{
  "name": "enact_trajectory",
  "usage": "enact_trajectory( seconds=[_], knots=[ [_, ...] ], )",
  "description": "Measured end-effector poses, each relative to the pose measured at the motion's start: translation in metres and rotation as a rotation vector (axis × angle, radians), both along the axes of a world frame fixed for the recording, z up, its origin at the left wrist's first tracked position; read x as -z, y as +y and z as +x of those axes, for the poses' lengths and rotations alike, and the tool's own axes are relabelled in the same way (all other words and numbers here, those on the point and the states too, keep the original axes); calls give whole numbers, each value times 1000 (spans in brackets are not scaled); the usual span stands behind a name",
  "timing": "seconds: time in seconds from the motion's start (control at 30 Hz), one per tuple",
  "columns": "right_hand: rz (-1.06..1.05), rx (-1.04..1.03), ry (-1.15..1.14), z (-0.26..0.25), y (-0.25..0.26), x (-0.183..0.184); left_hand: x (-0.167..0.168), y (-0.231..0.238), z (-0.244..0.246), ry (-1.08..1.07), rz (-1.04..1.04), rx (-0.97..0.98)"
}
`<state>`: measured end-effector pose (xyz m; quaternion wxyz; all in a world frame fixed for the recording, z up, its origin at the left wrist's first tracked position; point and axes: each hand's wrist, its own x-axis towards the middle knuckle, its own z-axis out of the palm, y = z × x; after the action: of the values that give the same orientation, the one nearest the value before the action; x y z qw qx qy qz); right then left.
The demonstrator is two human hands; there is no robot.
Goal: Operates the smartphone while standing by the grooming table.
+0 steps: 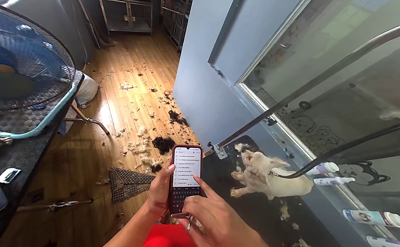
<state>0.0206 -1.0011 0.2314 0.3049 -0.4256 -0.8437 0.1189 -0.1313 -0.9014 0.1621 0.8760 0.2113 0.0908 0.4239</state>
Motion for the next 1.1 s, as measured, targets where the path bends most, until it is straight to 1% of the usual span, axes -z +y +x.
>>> enact_trajectory(
  seconds=[0.17,0.37,0.67,0.9,1.0,1.1],
  knots=[
    [-10,0,1,0,-3,1,-2,-2,-2,32,-5,-12],
    [2,11,10,1,-6,1,-5,-3,1,7,6,-5],
    [9,37,-1,3,-10,-2,-3,-6,6,-26,9,41],
    [21,43,1,6,-8,-4,-3,-8,6,17,12,88],
    [29,50,-6,8,-6,-7,1,-9,4,17,49,127],
    [38,73,-9,10,-3,-10,1,-11,3,94,124,136]
  ],
)
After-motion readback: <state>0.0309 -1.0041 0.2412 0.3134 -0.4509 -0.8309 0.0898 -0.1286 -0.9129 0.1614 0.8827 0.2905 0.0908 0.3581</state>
